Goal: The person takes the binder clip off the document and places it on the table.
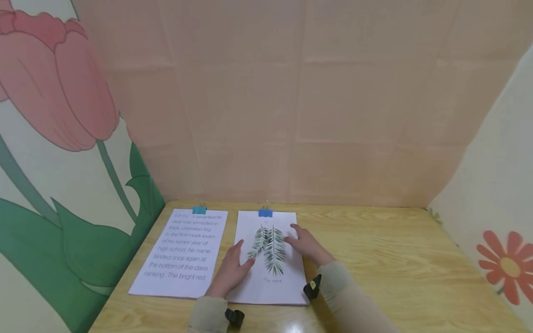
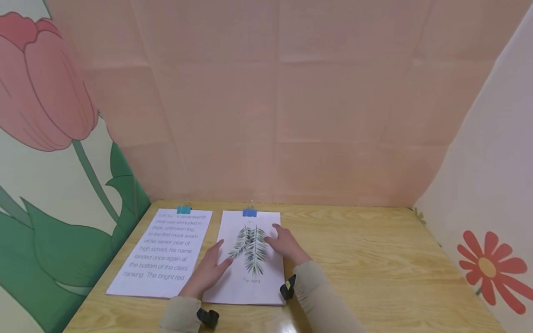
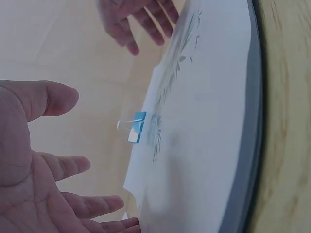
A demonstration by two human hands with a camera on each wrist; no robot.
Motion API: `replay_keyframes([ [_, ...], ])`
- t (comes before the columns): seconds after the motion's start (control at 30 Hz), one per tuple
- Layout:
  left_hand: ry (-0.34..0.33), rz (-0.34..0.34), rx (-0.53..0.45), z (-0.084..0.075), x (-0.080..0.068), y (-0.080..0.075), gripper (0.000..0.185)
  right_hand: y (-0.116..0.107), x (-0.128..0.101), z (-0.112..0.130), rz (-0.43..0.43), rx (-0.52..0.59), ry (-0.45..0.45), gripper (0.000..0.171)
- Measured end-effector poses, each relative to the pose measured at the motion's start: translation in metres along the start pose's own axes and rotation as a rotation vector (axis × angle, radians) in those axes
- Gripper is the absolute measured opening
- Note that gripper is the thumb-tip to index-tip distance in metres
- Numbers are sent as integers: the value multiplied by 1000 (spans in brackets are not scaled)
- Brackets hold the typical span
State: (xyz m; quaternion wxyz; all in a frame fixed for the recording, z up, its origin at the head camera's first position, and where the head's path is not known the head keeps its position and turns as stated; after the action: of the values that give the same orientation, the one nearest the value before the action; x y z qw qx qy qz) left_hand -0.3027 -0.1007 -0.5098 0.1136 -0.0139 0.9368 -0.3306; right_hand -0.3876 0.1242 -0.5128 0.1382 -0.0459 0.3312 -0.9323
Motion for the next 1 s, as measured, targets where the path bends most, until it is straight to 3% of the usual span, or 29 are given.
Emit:
replay_keyframes([
  [0.27,-26,25,-86,0,1,-4,71,-4,-4,-7,-46,148,72,64],
  [0.57,-27,23,-91,1,3,-3,70,-13,-9,-27,-171,243,217,71],
  [1.0,-22,25,-71,3,6,-10,65,-19,-10,-46,-239,290,239,51],
])
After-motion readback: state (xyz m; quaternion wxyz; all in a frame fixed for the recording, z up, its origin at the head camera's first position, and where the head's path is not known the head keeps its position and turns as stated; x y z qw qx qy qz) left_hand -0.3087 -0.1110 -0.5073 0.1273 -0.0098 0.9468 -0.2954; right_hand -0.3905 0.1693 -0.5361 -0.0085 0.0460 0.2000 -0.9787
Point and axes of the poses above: each hand's wrist, its own x-axis towards the middle knuckle, its own y-axis out of the palm, z = x × y, the point moved 8 cm from there along x, towards the middle knuckle, and after that the axes turned 10 degrees about -y, right-handed, at the moved point
